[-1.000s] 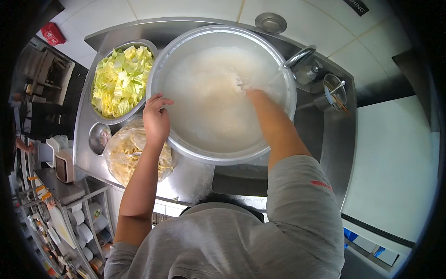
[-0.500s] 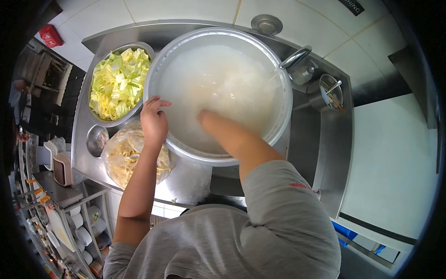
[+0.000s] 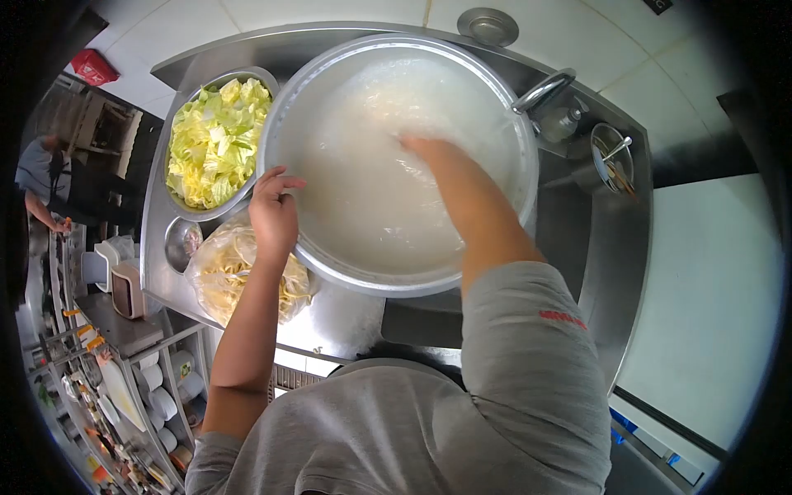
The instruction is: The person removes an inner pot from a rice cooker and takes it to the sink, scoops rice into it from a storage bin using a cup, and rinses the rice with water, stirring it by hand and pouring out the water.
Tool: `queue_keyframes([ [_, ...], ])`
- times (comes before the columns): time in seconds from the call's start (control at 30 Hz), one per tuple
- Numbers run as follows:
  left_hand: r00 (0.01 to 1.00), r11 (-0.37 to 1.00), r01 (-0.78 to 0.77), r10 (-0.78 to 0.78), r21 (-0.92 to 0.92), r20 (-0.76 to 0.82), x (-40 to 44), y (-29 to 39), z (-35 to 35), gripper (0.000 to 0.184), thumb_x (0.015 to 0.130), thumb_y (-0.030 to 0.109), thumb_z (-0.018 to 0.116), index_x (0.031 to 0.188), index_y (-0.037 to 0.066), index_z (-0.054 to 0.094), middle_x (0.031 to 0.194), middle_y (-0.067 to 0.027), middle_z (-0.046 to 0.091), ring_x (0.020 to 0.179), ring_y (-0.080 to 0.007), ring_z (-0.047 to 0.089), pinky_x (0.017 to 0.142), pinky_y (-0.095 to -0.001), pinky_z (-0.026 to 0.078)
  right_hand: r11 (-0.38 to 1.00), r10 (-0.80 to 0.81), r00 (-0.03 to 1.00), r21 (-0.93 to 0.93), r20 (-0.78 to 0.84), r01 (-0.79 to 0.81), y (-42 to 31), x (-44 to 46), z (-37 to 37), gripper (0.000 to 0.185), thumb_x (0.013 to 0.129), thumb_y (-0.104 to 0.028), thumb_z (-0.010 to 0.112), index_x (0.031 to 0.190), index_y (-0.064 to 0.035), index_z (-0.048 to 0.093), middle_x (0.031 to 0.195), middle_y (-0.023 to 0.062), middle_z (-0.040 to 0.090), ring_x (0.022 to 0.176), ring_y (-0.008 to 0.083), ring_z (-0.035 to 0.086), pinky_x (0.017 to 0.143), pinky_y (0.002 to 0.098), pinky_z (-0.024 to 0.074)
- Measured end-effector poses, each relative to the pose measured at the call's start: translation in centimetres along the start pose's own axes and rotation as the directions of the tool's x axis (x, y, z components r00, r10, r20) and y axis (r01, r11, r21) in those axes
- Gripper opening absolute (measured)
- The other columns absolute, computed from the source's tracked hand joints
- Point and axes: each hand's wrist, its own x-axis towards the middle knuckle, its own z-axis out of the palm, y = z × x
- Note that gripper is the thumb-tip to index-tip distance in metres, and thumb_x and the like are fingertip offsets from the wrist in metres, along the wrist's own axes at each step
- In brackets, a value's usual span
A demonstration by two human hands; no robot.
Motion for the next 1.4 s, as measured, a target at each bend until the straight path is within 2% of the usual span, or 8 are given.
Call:
queue_keyframes([
  [0.4, 0.999, 0.998, -0.037, 0.037, 0.048, -0.012, -0.5, -0.5, -0.1, 0.025, 0.063, -0.009, 0.046, 0.075, 0.003, 0.064, 0.085, -0.0123, 0.063, 0.103, -0.0277, 0.054, 0.086, -0.0383, 0.040, 0.922, -0.117, 0.884, -0.282, 0.452, 0.266, -7.7, -15.6, -0.7, 0.037, 0.076, -0.019, 0.054, 0.109, -0.0039, 0.060, 0.113, 0.0202, 0.056, 0.103, 0.0297, 0.055, 0.088, 0.0422, 0.0417],
  [0.47, 1.000, 0.999, -0.030, 0.030, 0.033, -0.009, -0.6, -0.6, 0.0, 0.025, 0.063, -0.009, 0.047, 0.075, 0.004, 0.064, 0.085, -0.0116, 0.063, 0.104, -0.0266, 0.053, 0.088, -0.0382, 0.038, 0.927, 0.148, 0.959, -0.372, 0.243, -0.049, -11.8, -16.4, 1.5, 0.036, 0.076, -0.021, 0.054, 0.107, -0.0031, 0.060, 0.115, 0.0193, 0.055, 0.104, 0.0296, 0.054, 0.089, 0.0421, 0.0413],
  [0.57, 1.000, 0.999, -0.018, 0.018, 0.029, -0.001, -0.5, -0.7, 0.0, 0.025, 0.064, -0.009, 0.047, 0.075, 0.005, 0.064, 0.086, -0.0111, 0.063, 0.105, -0.0259, 0.053, 0.089, -0.0380, 0.037, 0.853, -0.174, 0.932, -0.424, 0.319, 0.304, -13.8, -16.7, 2.1, 0.033, 0.076, -0.022, 0.056, 0.105, -0.0066, 0.062, 0.115, 0.0170, 0.056, 0.104, 0.0295, 0.054, 0.088, 0.0417, 0.0420],
  [0.67, 1.000, 0.999, -0.014, 0.014, 0.036, -0.009, -0.5, -0.6, 0.0, 0.025, 0.064, -0.009, 0.047, 0.075, 0.005, 0.064, 0.086, -0.0111, 0.063, 0.105, -0.0258, 0.053, 0.089, -0.0381, 0.037, 0.971, -0.226, 0.968, 0.099, 0.110, 0.216, -13.1, -11.5, 7.0, 0.032, 0.077, -0.025, 0.057, 0.105, -0.0119, 0.063, 0.116, 0.0118, 0.056, 0.108, 0.0284, 0.051, 0.092, 0.0404, 0.0401],
  [0.77, 1.000, 1.000, -0.005, 0.005, 0.031, -0.015, -0.4, -0.5, 0.0, 0.024, 0.064, -0.009, 0.046, 0.075, 0.005, 0.063, 0.086, -0.0114, 0.063, 0.104, -0.0265, 0.053, 0.089, -0.0386, 0.037, 0.788, -0.520, 0.853, -0.414, -0.052, 0.455, -15.1, -11.1, 3.2, 0.032, 0.078, -0.028, 0.054, 0.107, -0.0151, 0.062, 0.111, 0.0106, 0.058, 0.107, 0.0277, 0.052, 0.089, 0.0396, 0.0420],
  [0.97, 1.000, 1.000, -0.012, 0.012, 0.012, -0.009, -0.2, -0.6, 0.0, 0.024, 0.063, -0.009, 0.046, 0.072, 0.004, 0.063, 0.083, -0.0125, 0.062, 0.101, -0.0292, 0.055, 0.086, -0.0399, 0.041, 0.835, -0.527, 0.846, -0.135, 0.087, 0.534, -12.3, -2.0, 1.9, 0.027, 0.076, -0.025, 0.056, 0.097, -0.0085, 0.063, 0.102, 0.0124, 0.060, 0.100, 0.0271, 0.054, 0.084, 0.0398, 0.0442],
  [1.1, 0.999, 0.999, -0.045, 0.046, 0.021, -0.030, -0.2, -1.0, 0.4, 0.024, 0.061, -0.010, 0.045, 0.071, 0.003, 0.062, 0.081, -0.0135, 0.062, 0.098, -0.0305, 0.056, 0.084, -0.0397, 0.043, 0.979, -0.202, 0.979, 0.034, 0.015, 0.202, -5.5, 0.7, 1.2, 0.028, 0.076, -0.024, 0.056, 0.097, -0.0077, 0.063, 0.102, 0.0126, 0.060, 0.098, 0.0279, 0.055, 0.083, 0.0393, 0.0444],
  [1.4, 1.000, 1.000, -0.018, 0.018, -0.021, -0.007, -0.1, -0.3, -0.2, 0.028, 0.061, -0.012, 0.043, 0.075, 0.003, 0.063, 0.089, -0.0155, 0.062, 0.100, -0.0317, 0.054, 0.088, -0.0389, 0.042, 0.919, -0.232, 0.957, -0.284, 0.176, 0.275, -2.4, -6.7, -1.6, 0.028, 0.077, -0.023, 0.057, 0.099, -0.0060, 0.063, 0.102, 0.0131, 0.061, 0.095, 0.0297, 0.057, 0.083, 0.0381, 0.0448],
])
